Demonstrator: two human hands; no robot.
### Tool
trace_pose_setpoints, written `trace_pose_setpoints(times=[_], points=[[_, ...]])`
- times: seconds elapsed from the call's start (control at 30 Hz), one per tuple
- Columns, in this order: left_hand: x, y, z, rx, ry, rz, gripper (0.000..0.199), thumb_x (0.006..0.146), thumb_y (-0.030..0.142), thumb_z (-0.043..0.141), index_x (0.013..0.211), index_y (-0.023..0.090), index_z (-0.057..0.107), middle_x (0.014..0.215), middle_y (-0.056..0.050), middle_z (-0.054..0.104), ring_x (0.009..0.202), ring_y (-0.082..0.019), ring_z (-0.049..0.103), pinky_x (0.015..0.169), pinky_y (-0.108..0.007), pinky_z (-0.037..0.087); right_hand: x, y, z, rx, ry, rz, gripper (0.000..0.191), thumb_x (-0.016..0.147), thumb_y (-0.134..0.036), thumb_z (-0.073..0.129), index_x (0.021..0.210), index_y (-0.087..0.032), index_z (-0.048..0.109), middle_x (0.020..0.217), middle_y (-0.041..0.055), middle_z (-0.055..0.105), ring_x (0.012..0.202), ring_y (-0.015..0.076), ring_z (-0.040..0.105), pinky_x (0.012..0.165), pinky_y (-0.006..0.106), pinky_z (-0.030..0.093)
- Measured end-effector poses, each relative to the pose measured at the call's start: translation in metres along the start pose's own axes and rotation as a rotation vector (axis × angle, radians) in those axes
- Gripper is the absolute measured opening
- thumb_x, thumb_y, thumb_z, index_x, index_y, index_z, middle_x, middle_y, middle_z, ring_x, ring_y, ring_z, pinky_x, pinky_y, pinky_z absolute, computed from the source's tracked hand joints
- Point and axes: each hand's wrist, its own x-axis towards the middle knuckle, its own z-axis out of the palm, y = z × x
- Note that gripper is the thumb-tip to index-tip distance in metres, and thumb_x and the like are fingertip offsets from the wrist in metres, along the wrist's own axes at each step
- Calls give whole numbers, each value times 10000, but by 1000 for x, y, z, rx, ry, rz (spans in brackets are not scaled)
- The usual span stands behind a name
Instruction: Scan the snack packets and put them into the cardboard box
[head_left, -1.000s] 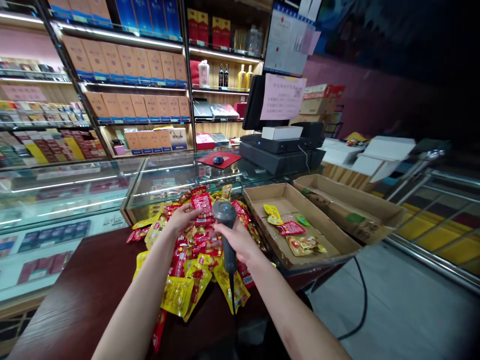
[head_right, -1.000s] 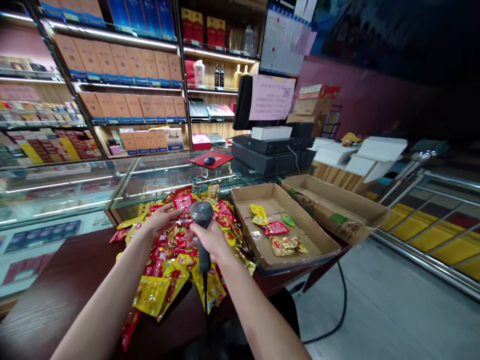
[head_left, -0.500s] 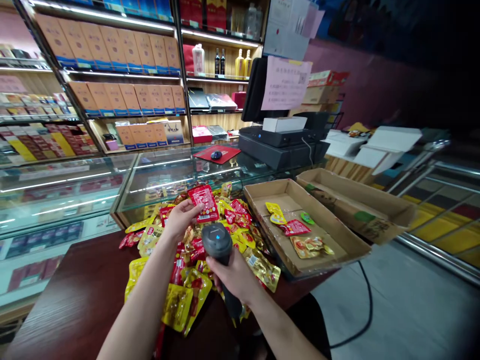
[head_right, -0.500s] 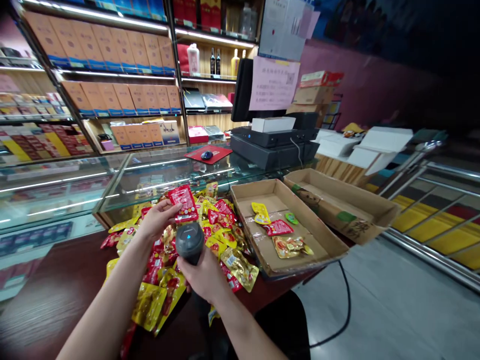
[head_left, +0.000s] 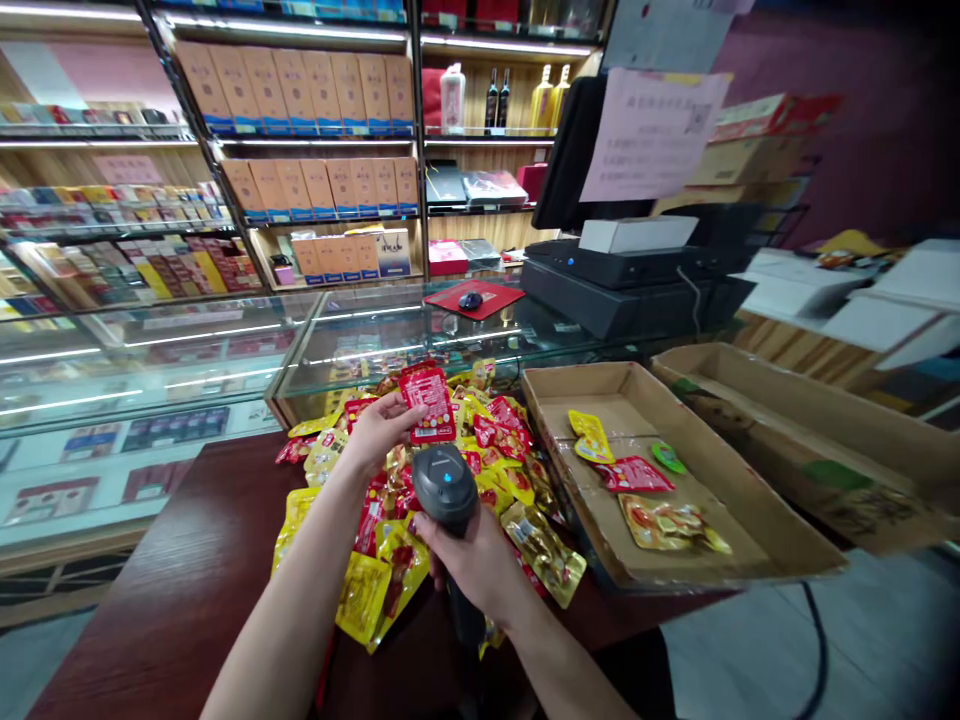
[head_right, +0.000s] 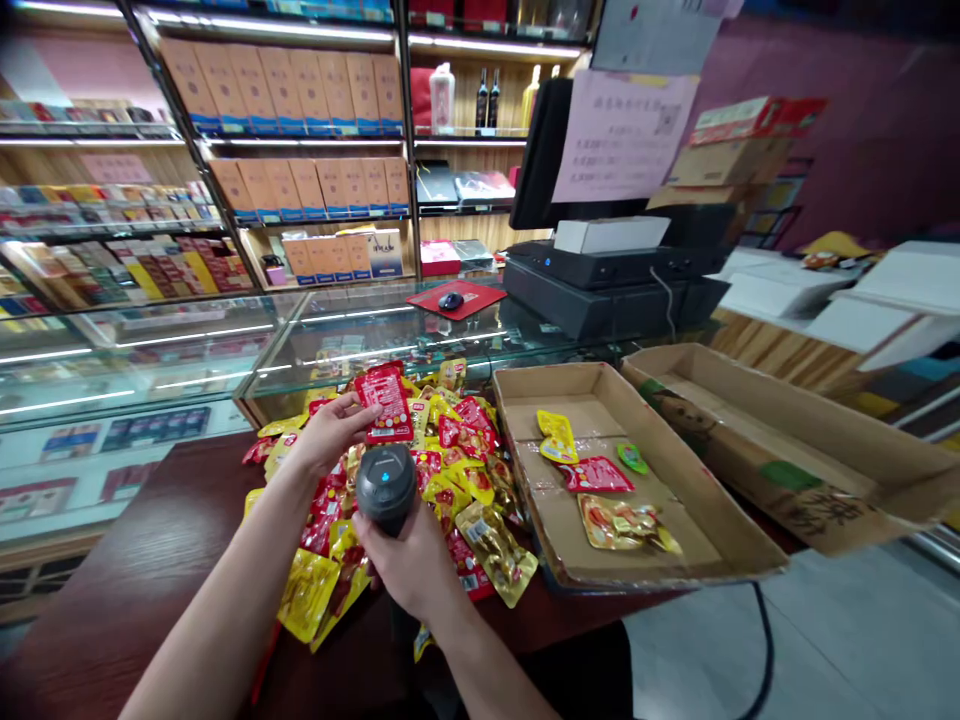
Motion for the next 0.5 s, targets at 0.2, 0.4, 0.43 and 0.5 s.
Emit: trace_pose_setpoints(times=[0.2, 0.4, 0.43, 0.5], points=[[6, -3, 2, -6, -72, 8, 368, 606, 408, 769, 825, 168, 597, 730, -8, 648, 579, -91, 567, 466, -159, 383, 2, -10, 0, 11, 18, 3, 280, 752, -467, 621, 651, -222, 530, 481, -22, 512, 391, 114, 448, 420, 261, 375], [4, 4, -1, -19, -36, 31, 377, 586, 420, 777, 806, 172, 599, 735, 1, 653, 589, -93, 578, 478, -168, 391, -5, -11, 5, 88, 52, 52, 278, 728, -486, 643, 711, -224, 550, 510, -22, 515, 408, 123, 472, 425, 277, 413], [5, 3, -2, -20, -36, 32, 369, 587, 419, 775, 795, 172, 598, 730, 5, 650, 584, -88, 574, 483, -170, 393, -6, -11, 5, 85, 52, 53, 282, 728, -490, 641, 719, -221, 556, 507, -23, 513, 407, 123, 472, 425, 279, 416], [6, 2, -3, -28, -51, 28, 362, 593, 417, 772, 787, 168, 595, 735, 4, 647, 585, -85, 571, 492, -173, 399, -6, -12, 7, 67, 59, 51, 286, 730, -490, 638, 743, -213, 569, 496, -26, 508, 401, 122, 468, 422, 278, 414]])
